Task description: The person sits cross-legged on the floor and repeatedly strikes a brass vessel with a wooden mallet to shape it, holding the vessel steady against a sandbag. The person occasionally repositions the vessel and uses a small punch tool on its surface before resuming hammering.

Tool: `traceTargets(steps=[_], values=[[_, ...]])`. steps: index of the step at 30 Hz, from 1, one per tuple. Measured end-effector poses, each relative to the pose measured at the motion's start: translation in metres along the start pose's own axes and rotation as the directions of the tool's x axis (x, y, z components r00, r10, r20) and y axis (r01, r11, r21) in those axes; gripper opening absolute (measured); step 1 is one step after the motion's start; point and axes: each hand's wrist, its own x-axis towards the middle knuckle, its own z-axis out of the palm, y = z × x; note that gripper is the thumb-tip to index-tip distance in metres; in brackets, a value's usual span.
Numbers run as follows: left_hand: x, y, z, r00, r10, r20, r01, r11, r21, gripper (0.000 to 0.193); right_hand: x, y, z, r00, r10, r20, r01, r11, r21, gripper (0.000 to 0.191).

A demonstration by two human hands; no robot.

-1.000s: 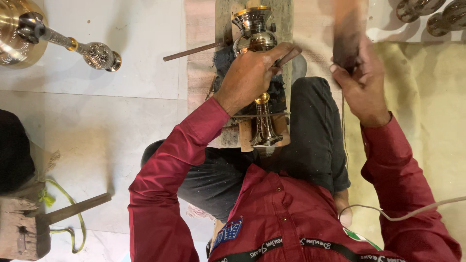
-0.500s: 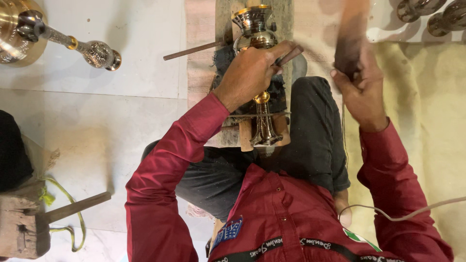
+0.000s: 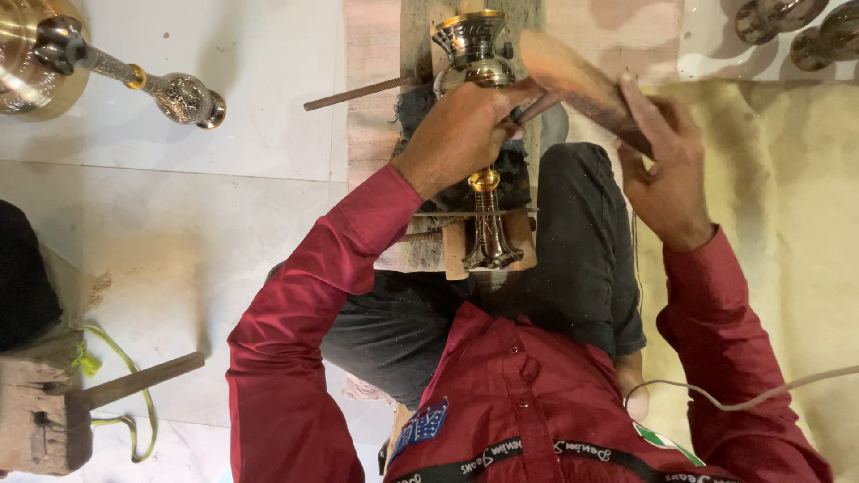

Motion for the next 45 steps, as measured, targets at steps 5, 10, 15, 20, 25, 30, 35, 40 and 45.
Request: traceTargets(steps=[5, 10, 15, 20, 25, 30, 35, 40, 45], values=[[0.001, 0.002, -0.002, 0.992, 0.099, -0.079, -0.098, 0.995, 0.015, 0.052, -0.005, 0.004, 0.003, 0.993, 0.107, -0.054, -0.088, 0.956, 0.281, 0.052], [0.005, 0.003, -0.005, 0.998, 0.053, -0.018, -0.053, 0.998, 0.022, 0.052, -0.005, -0.003, 0.004, 0.959, 0.277, -0.064, -0.240, 0.910, 0.339, 0.062], [0.004, -0.004, -0.001, 0.998, 0.066, 0.002, -0.066, 0.998, 0.003, 0.053, 0.001, -0.015, 0.002, 0.993, 0.066, -0.093, -0.055, 0.992, 0.113, 0.067], [0.008, -0.018, 0.007, 0.992, 0.001, 0.128, -0.016, 0.994, 0.111, 0.009, -0.004, -0.017, 0.004, 0.982, 0.144, -0.119, -0.110, 0.960, 0.257, 0.062], [0.008, -0.014, 0.007, 0.991, 0.128, -0.026, -0.129, 0.992, -0.008, 0.055, -0.014, -0.003, 0.009, 0.932, 0.354, -0.082, -0.262, 0.811, 0.524, 0.040], [0.002, -0.010, -0.001, 0.991, 0.137, 0.000, -0.137, 0.991, -0.015, 0.050, -0.019, -0.003, 0.005, 0.989, 0.145, -0.026, -0.143, 0.989, 0.040, 0.074], [-0.011, -0.019, -0.001, 0.991, -0.114, 0.065, 0.113, 0.993, 0.016, 0.053, -0.013, -0.017, 0.004, 0.978, 0.181, 0.099, -0.184, 0.983, 0.014, 0.072], [-0.030, -0.022, 0.003, 0.978, 0.099, -0.184, -0.126, 0.982, -0.141, 0.056, -0.005, -0.020, 0.001, 0.995, 0.093, 0.029, -0.092, 0.995, -0.041, 0.073], [-0.034, -0.019, 0.003, 0.964, 0.129, -0.235, -0.171, 0.970, -0.171, 0.058, 0.011, -0.011, -0.012, 0.999, 0.036, 0.024, -0.035, 0.999, -0.022, 0.069]])
